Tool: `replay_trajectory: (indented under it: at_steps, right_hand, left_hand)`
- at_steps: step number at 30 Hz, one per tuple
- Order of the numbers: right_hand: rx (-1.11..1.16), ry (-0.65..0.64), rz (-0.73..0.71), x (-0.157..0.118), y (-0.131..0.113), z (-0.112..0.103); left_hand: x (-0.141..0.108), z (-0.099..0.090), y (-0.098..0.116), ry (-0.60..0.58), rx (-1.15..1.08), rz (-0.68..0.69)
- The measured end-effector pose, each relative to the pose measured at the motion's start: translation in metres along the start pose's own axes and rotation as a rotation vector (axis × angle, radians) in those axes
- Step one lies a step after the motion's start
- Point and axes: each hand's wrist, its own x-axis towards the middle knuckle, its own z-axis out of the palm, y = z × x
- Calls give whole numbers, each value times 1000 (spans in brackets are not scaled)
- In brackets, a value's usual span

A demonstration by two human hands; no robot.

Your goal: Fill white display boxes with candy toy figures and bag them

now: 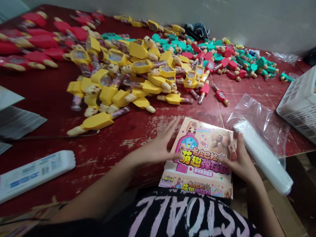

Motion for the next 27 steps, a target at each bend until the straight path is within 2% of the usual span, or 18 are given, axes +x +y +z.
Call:
replay_trajectory:
  at_steps: [2,4,5,7,9,10,14,18,21,24,26,27]
  right_hand:
    - [-60,162,-21,35,-3,-5]
    - [-123,169,-56,70,-10,-6]
    - [-162,92,-57,84,-14,-5]
    - [-273,-111,-27,100,-23,-2]
    - [-387,-241,-14,99,-28,1]
    - [-433,-250,-29,94,-30,2]
    - [-526,-186,-174,66,-36,6]
    - [-588,-95,-207,47,-45,11]
    - [-590,-4,-184,35,-52,8]
    - [-581,118,-169,23,-59,1]
    - [-575,201,-159,14,-61,-3]
    - [-560,238,-156,10,-61,-3]
  left_hand:
    - [38,-5,8,211,60,91]
    - [75,-3,20,327,223,137]
    - [89,0,27,299,361,128]
    - [102,11,38,169,574,118]
    - [96,25,45,93,671,112]
    - [87,32,46,85,691,108]
    - [45,47,47,80,763,76]
    - [24,44,47,127,758,118]
    - [27,31,41,190,541,163]
    - [37,18,28,306,2,82]
    - [38,17,19,274,-338,-3]
    - [36,19,16,185,-446,-57]
